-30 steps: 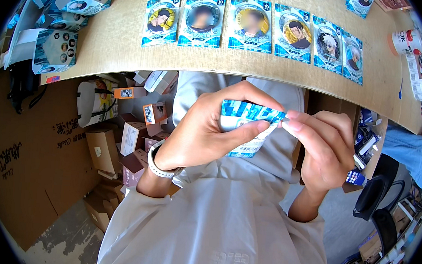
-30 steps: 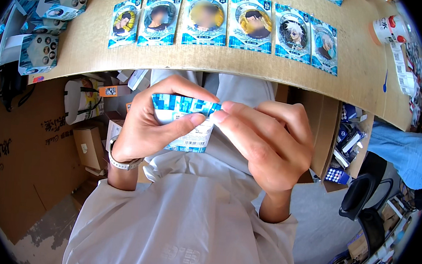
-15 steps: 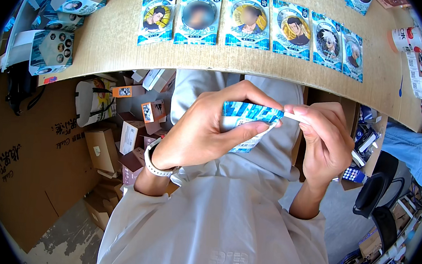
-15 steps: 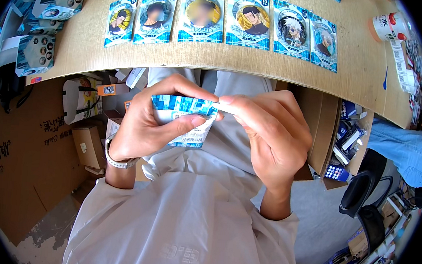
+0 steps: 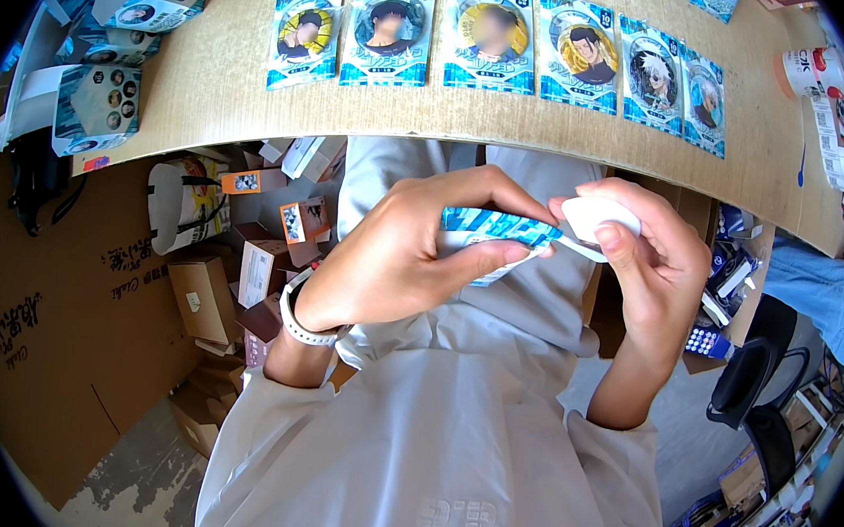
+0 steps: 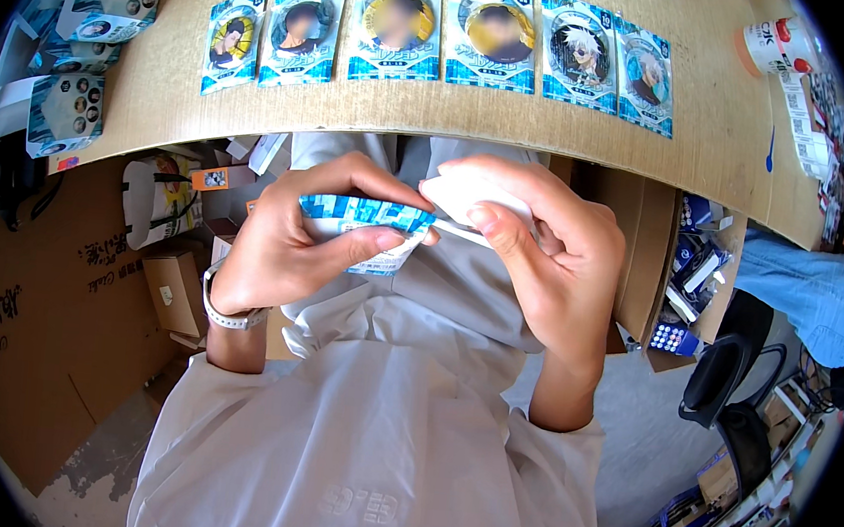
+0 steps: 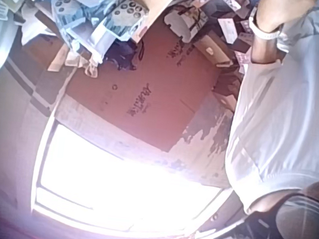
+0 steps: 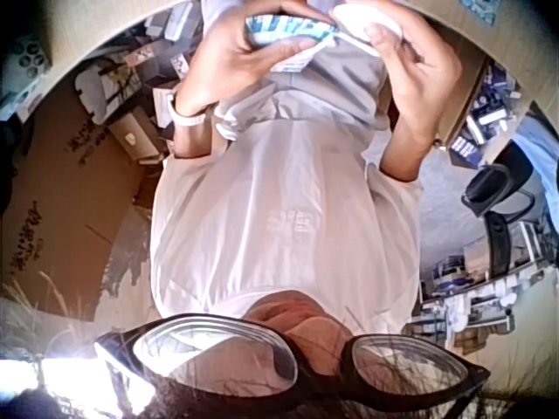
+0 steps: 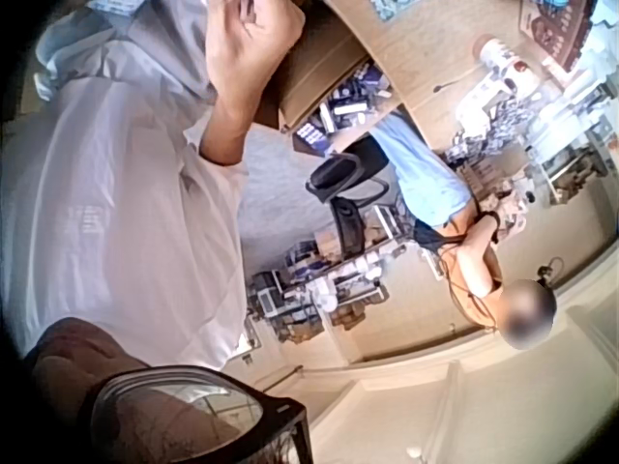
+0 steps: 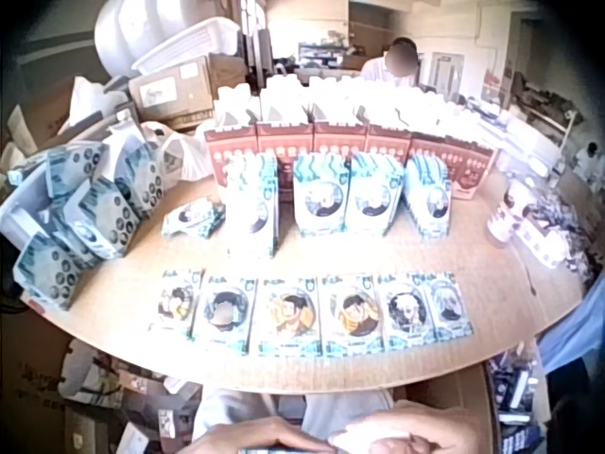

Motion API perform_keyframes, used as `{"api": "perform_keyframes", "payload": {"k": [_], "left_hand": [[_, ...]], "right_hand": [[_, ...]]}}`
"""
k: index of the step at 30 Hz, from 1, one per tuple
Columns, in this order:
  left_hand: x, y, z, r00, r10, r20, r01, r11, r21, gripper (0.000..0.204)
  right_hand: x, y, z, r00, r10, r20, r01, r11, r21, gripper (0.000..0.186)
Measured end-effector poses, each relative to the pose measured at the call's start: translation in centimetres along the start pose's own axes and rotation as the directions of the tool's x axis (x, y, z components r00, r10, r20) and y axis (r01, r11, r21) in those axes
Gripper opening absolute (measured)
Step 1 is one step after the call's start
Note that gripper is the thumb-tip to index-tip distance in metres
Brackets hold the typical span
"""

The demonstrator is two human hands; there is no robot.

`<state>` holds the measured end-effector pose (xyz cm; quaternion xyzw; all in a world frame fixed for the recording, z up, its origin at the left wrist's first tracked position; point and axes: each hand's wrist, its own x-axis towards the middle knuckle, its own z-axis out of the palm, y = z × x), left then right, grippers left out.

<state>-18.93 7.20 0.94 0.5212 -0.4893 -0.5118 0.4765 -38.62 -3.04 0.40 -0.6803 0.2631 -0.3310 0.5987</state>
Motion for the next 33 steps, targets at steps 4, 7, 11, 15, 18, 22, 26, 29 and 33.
{"api": "perform_keyframes", "payload": {"k": [4,7,11,15,18,22,26,29,33], "left_hand": [[0.2,-0.7,-0.1,0.998,0.019,-0.057,-0.022,0.998,-0.060,0.024],[0.1,-0.8,0.2,0.997,-0.060,-0.056,0.046,0.974,-0.224,0.020],[-0.3,-1.6,0.0,0.989,-0.148,-0.003,0.145,0.967,-0.210,0.015],[-0.1,-0.5,0.1,0.964,-0.266,0.021,0.264,0.941,-0.213,0.011],[0.0,0.0,0.1,0.959,-0.280,0.033,0.282,0.942,-0.182,0.011],[0.1,0.0,0.2,0.961,-0.272,0.042,0.275,0.948,-0.161,0.011],[0.1,0.1,0.4,0.958,-0.283,0.055,0.288,0.940,-0.184,0.012],[0.2,0.1,0.5,0.953,-0.298,0.048,0.302,0.934,-0.192,0.012],[0.3,0.0,0.5,0.957,-0.288,0.045,0.290,0.933,-0.211,0.014]], "right_hand": [[-0.1,-0.1,0.0,0.999,0.039,0.010,-0.039,0.999,-0.007,0.020],[0.0,-0.3,0.3,1.000,0.012,-0.011,-0.013,1.000,-0.021,0.020],[-0.2,-0.5,0.5,0.999,0.036,-0.024,-0.037,0.998,-0.042,0.020],[0.0,-1.0,0.3,1.000,0.001,0.020,0.001,0.992,-0.127,0.021],[0.3,-1.3,0.4,0.999,-0.005,0.038,0.010,0.988,-0.151,0.022],[0.4,-1.1,0.5,0.999,0.007,0.035,-0.003,0.993,-0.122,0.021],[0.4,-0.6,0.7,0.999,0.024,0.025,-0.022,0.999,-0.045,0.021],[0.6,-0.6,0.9,0.999,-0.001,0.035,0.002,1.000,-0.017,0.021],[0.7,-0.7,1.1,0.997,0.074,0.038,-0.076,0.995,0.065,0.022]]}}
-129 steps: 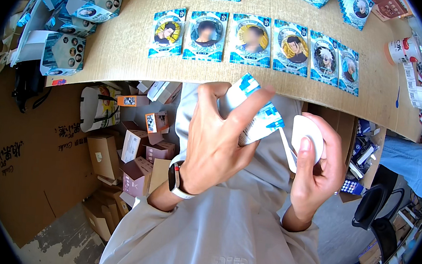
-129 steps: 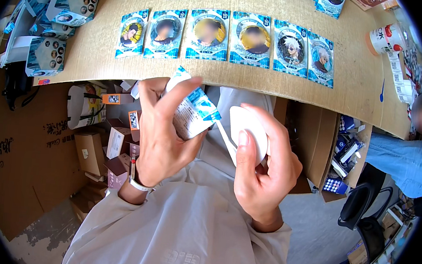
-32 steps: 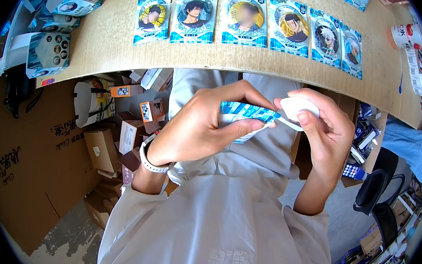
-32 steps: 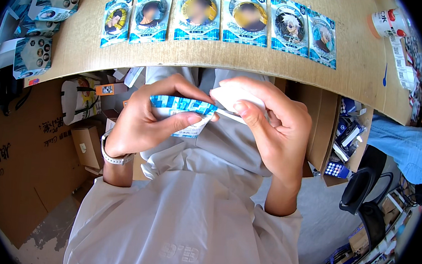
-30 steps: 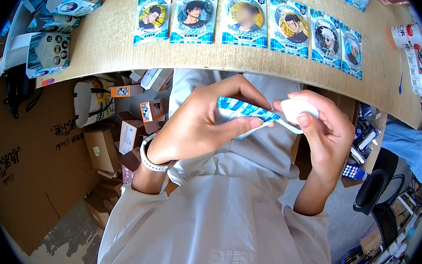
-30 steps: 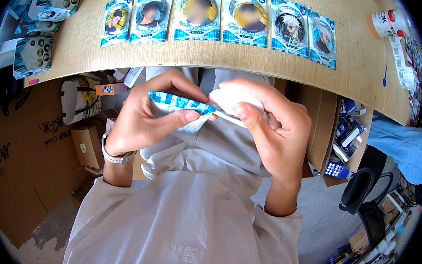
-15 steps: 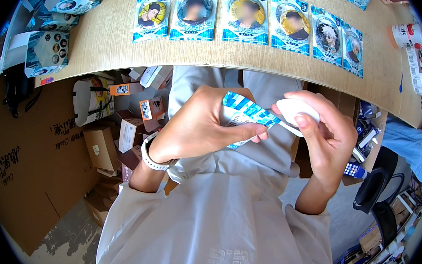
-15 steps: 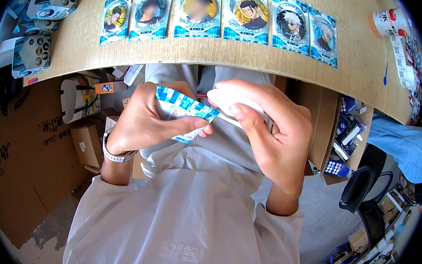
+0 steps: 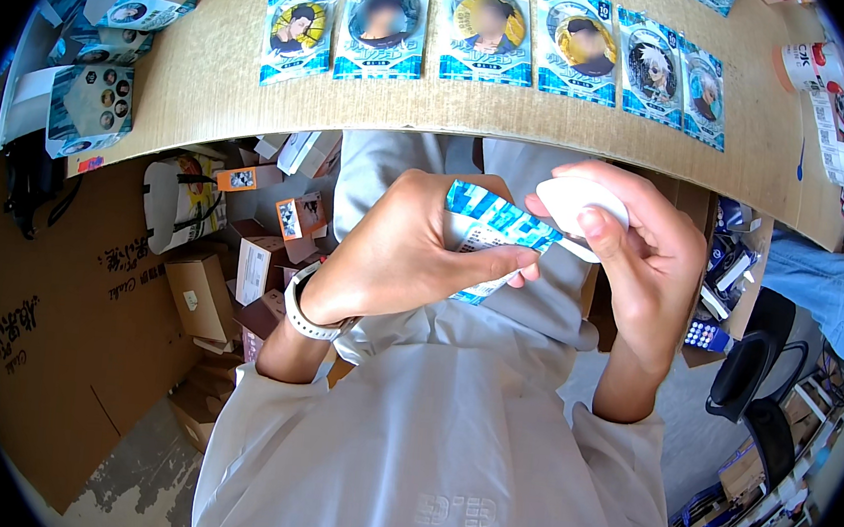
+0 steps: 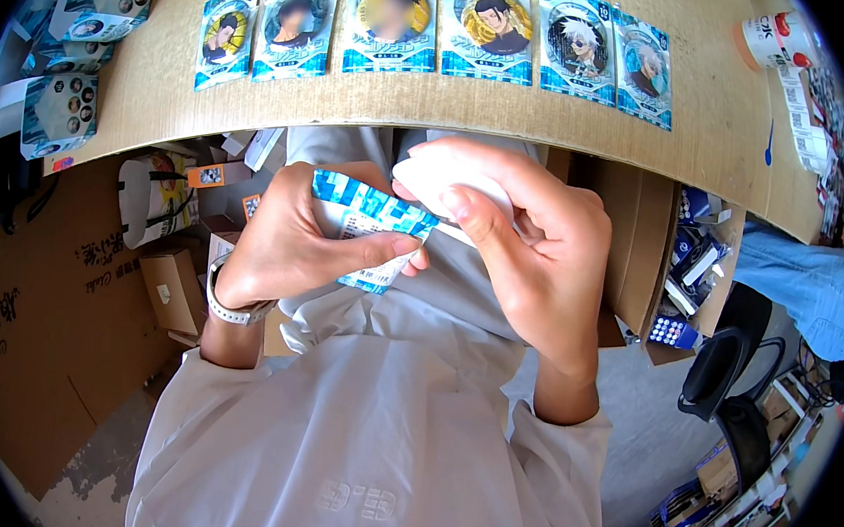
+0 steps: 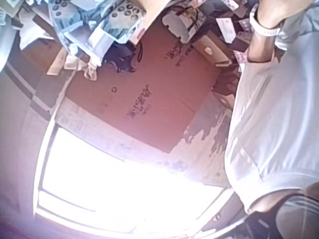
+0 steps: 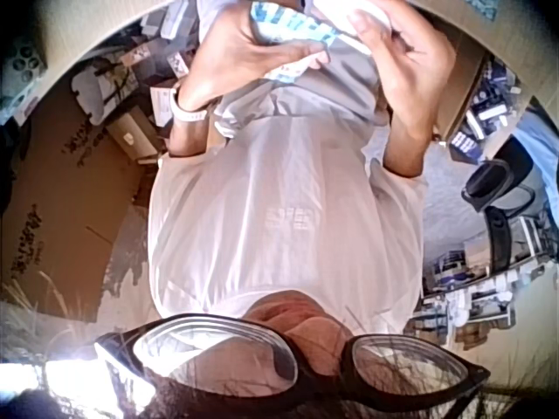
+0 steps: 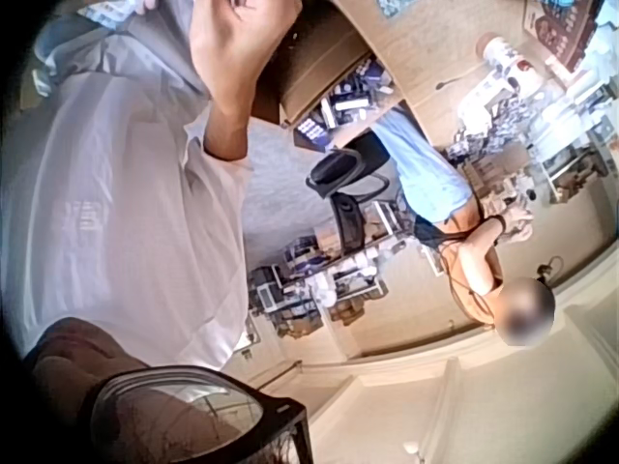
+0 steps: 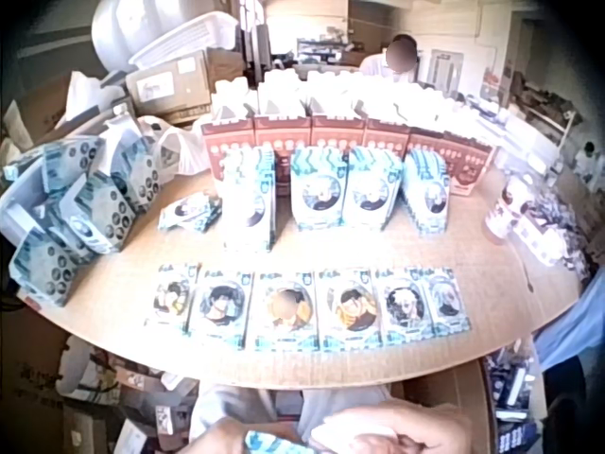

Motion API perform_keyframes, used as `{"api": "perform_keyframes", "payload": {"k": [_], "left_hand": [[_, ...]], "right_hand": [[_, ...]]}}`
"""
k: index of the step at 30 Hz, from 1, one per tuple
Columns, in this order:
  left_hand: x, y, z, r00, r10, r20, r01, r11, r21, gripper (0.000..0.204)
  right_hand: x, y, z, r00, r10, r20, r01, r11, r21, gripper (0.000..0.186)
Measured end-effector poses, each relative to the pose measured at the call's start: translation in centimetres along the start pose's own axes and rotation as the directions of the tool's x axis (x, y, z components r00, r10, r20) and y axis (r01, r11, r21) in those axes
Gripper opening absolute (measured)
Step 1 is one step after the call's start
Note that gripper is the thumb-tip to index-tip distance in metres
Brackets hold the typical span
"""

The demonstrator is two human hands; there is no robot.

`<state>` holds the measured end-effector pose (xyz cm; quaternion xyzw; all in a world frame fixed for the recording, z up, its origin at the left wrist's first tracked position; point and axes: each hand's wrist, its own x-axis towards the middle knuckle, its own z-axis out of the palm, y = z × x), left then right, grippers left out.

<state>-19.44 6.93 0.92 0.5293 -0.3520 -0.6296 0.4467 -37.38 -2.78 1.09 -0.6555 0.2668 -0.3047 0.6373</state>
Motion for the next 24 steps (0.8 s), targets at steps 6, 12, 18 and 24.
{"api": "perform_keyframes", "payload": {"k": [6,12,18,24], "left_hand": [[0.0,-0.4,-0.1,1.000,0.007,-0.008,-0.007,1.000,0.002,0.020],[-0.1,-0.9,-1.0,1.000,0.015,0.003,-0.014,0.989,-0.147,0.024],[-0.4,-0.6,-1.2,0.999,0.000,-0.039,-0.002,0.999,-0.042,0.012],[-0.8,-1.1,-0.8,0.998,0.019,-0.056,-0.019,1.000,0.004,0.011]], "right_hand": [[0.0,0.3,0.4,0.994,0.106,-0.017,-0.104,0.990,0.093,0.023],[0.3,0.8,0.4,0.998,0.056,0.007,-0.057,0.990,0.131,0.021],[0.3,0.5,-0.8,0.998,-0.031,0.052,0.038,0.991,-0.127,0.013],[-0.1,0.1,-0.7,0.999,0.040,0.014,-0.037,0.986,-0.165,0.015]]}}
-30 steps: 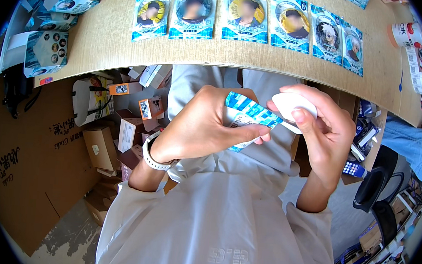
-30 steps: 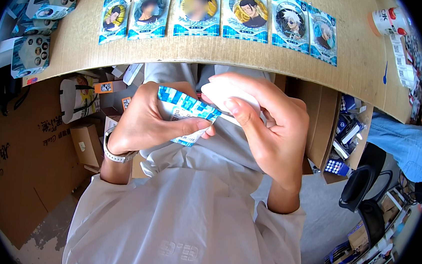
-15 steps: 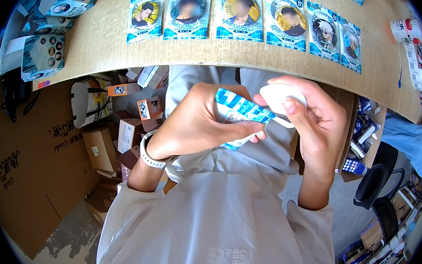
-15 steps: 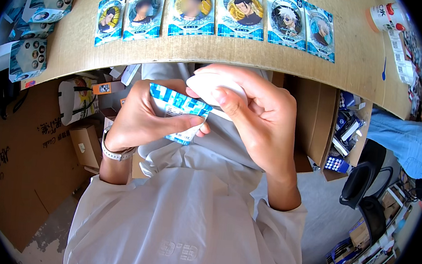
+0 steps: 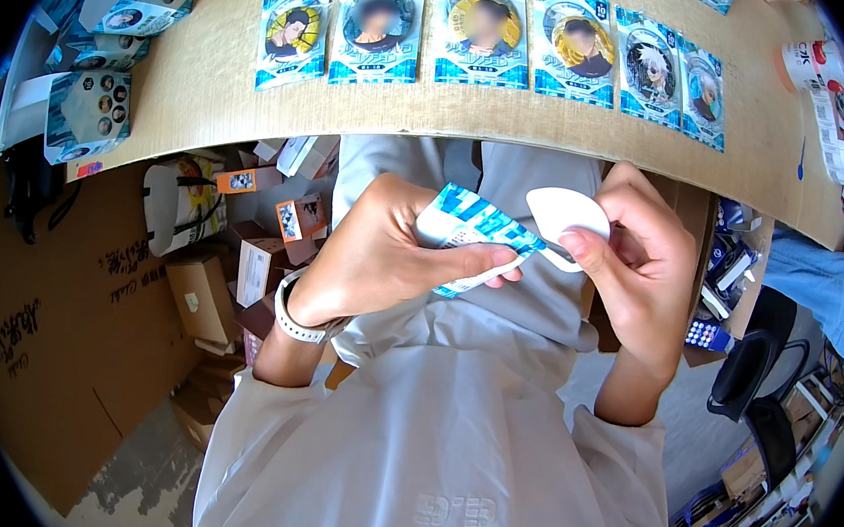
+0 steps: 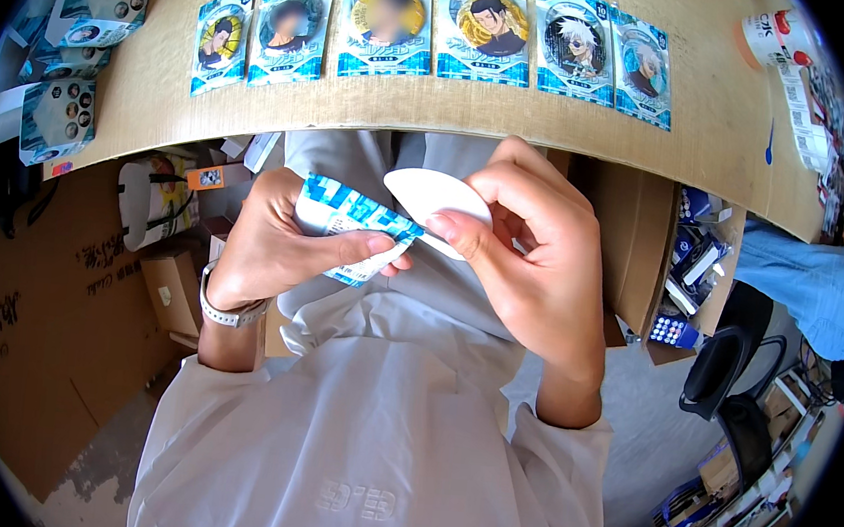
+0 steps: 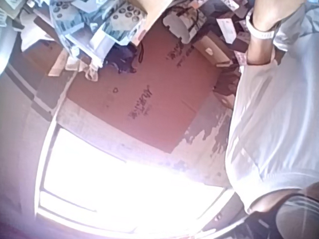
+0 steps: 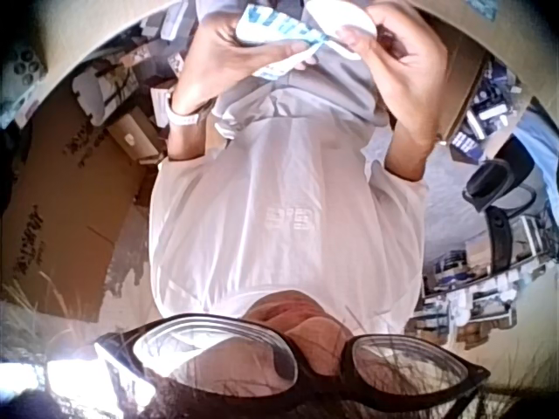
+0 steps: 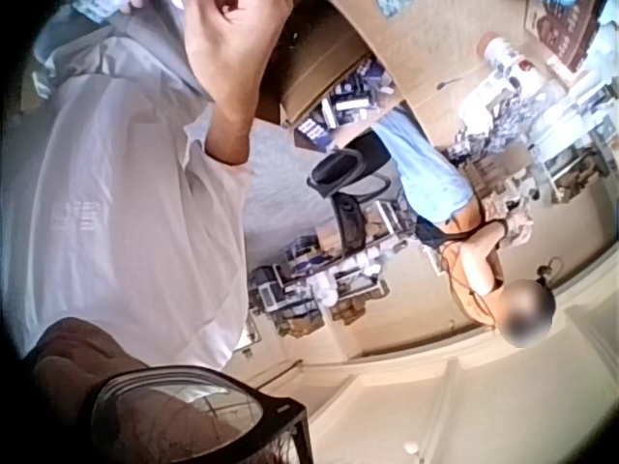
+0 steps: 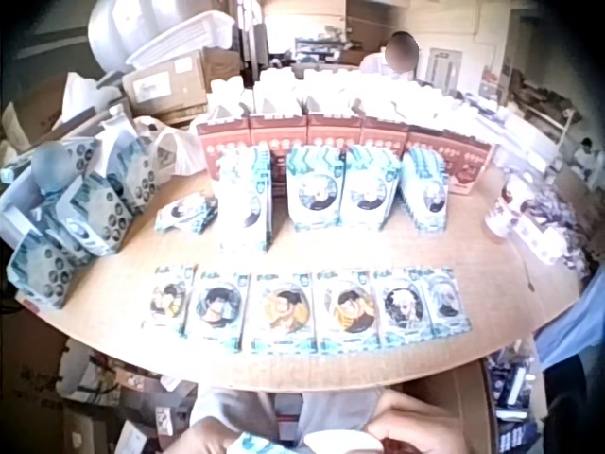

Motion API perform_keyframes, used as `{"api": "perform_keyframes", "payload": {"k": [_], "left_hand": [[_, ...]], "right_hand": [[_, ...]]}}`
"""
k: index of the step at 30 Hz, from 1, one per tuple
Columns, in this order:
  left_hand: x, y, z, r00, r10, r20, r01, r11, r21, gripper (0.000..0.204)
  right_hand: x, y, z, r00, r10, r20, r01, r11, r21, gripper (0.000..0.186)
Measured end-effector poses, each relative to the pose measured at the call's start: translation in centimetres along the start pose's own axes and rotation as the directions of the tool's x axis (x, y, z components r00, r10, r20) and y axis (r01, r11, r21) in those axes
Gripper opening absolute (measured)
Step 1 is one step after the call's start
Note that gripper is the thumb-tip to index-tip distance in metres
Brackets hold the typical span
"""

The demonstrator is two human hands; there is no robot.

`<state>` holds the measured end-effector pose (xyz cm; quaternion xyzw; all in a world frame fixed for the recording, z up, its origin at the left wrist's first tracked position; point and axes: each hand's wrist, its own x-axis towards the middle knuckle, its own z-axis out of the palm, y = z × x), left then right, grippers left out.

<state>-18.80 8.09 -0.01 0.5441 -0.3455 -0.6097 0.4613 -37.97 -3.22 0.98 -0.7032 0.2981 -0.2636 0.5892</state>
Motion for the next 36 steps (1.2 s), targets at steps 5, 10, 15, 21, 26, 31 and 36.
{"api": "perform_keyframes", "payload": {"k": [5,10,15,21,26,31,36], "left_hand": [[0.2,0.7,0.2,0.999,-0.050,0.004,0.050,0.999,-0.010,0.011],[0.4,0.1,0.4,0.999,-0.045,0.018,0.046,0.999,-0.004,0.011],[0.6,-0.1,0.8,0.999,-0.045,0.017,0.046,0.999,-0.018,0.014],[0.7,-0.6,1.3,0.998,-0.039,0.058,0.040,0.999,-0.006,0.015],[1.0,-1.1,1.8,0.997,-0.064,0.053,0.067,0.997,-0.049,0.017],[1.1,-2.0,1.9,0.997,-0.032,0.064,0.037,0.997,-0.070,0.017],[1.0,-1.6,2.3,1.000,0.018,0.025,-0.018,0.999,-0.028,0.016]], "right_hand": [[-0.1,0.2,0.3,1.000,0.011,-0.025,-0.011,1.000,-0.011,0.016],[0.1,0.1,0.2,1.000,0.002,-0.002,-0.002,1.000,-0.010,0.014],[0.4,0.1,0.4,1.000,-0.011,-0.013,0.011,1.000,-0.004,0.012],[0.5,0.1,0.7,1.000,0.007,-0.014,-0.006,1.000,0.020,0.011],[0.6,0.4,0.6,1.000,0.001,-0.018,-0.001,1.000,0.008,0.012],[0.7,0.6,0.3,1.000,-0.006,-0.003,0.006,0.999,0.033,0.012],[0.8,0.8,0.5,1.000,-0.011,-0.010,0.012,1.000,0.019,0.013]]}}
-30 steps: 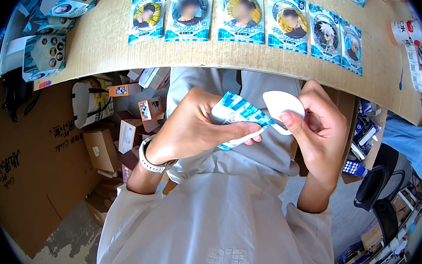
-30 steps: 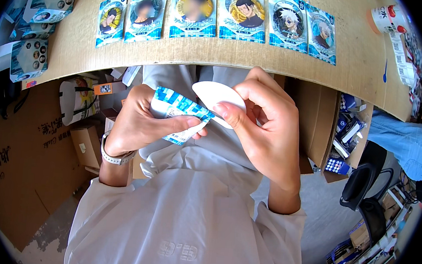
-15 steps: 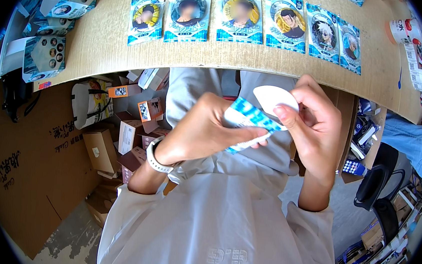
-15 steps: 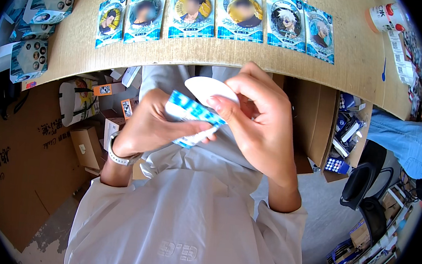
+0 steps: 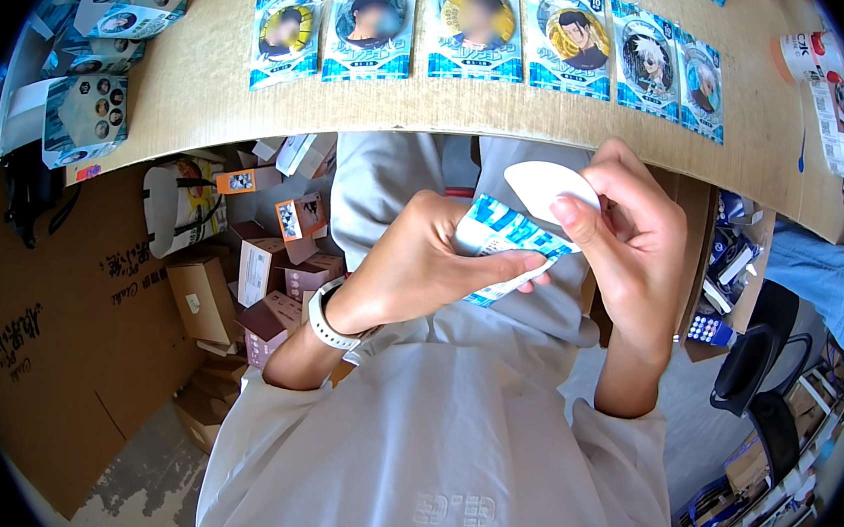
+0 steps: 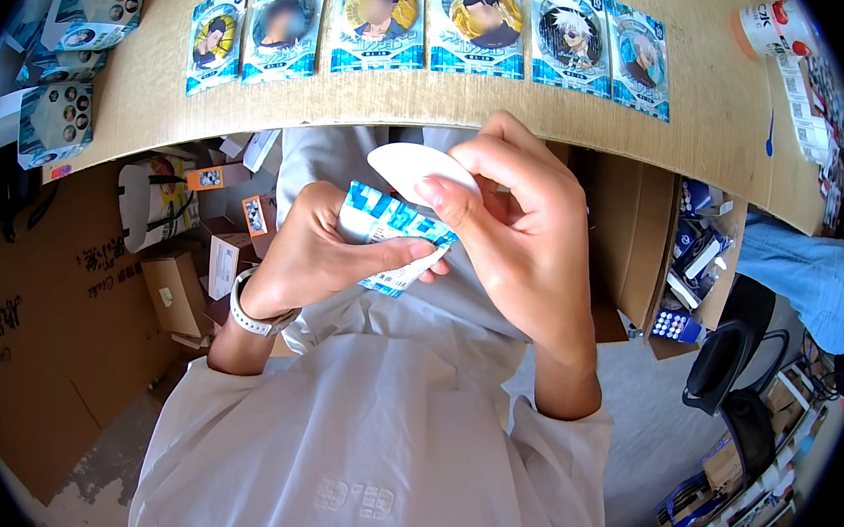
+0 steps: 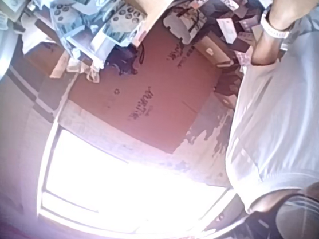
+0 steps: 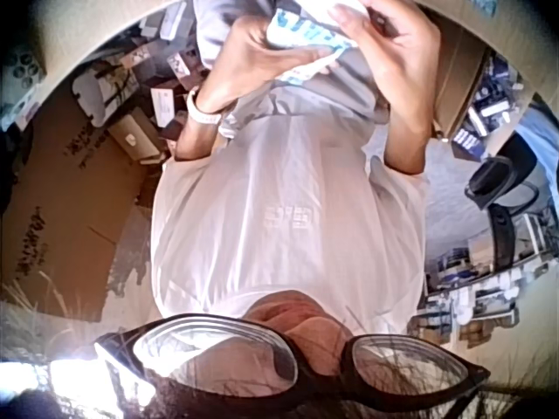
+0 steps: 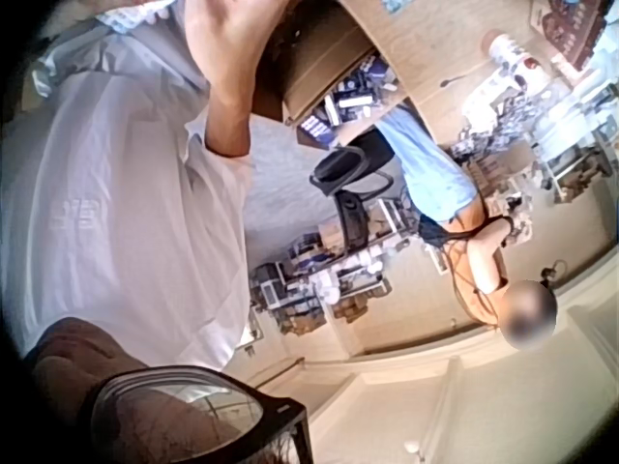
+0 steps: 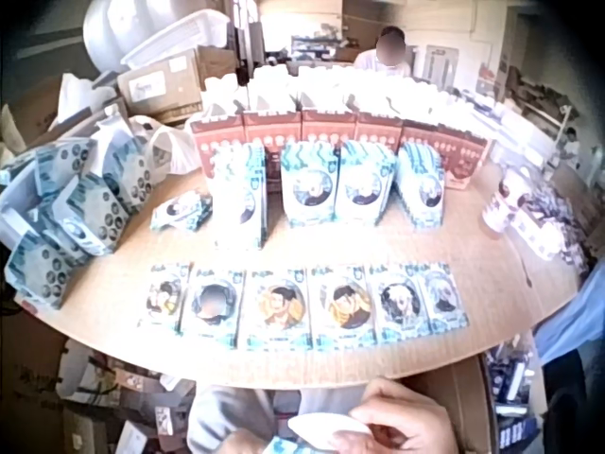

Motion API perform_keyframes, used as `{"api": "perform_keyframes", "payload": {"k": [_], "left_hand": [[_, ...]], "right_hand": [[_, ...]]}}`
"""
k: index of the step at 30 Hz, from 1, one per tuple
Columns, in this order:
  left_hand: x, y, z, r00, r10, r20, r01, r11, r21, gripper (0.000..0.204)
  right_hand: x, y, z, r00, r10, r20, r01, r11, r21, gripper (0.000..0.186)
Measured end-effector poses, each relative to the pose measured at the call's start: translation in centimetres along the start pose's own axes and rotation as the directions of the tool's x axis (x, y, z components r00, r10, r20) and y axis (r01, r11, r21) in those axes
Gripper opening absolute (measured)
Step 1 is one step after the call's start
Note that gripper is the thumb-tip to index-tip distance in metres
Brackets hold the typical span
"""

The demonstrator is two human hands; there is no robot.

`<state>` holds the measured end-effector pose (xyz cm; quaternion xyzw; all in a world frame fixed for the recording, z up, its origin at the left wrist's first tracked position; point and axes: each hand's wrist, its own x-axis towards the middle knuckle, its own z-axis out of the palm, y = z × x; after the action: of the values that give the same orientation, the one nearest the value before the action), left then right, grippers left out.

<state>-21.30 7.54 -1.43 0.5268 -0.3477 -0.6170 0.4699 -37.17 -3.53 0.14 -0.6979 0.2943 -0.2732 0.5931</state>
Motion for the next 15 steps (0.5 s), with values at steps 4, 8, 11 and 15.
{"api": "perform_keyframes", "payload": {"k": [4,8,11,15], "left_hand": [[0.01,0.29,-0.31,0.999,-0.046,0.024,0.046,0.999,0.013,0.017],[0.15,0.36,-0.34,0.998,-0.057,0.029,0.057,0.998,0.017,0.015],[0.04,0.22,-0.22,0.993,-0.101,0.059,0.104,0.994,-0.043,0.014],[-0.20,-0.33,-0.58,0.987,-0.124,0.098,0.123,0.992,0.013,0.015]], "right_hand": [[-0.01,0.17,0.03,1.000,0.019,0.003,-0.019,1.000,0.010,0.013],[-0.03,0.24,-0.02,1.000,0.019,0.004,-0.019,0.999,0.035,0.014],[-0.18,0.09,-0.23,1.000,0.018,0.012,-0.018,0.999,0.033,0.014],[-0.34,-0.27,-0.85,0.998,0.039,0.046,-0.040,0.999,0.000,0.014]]}}
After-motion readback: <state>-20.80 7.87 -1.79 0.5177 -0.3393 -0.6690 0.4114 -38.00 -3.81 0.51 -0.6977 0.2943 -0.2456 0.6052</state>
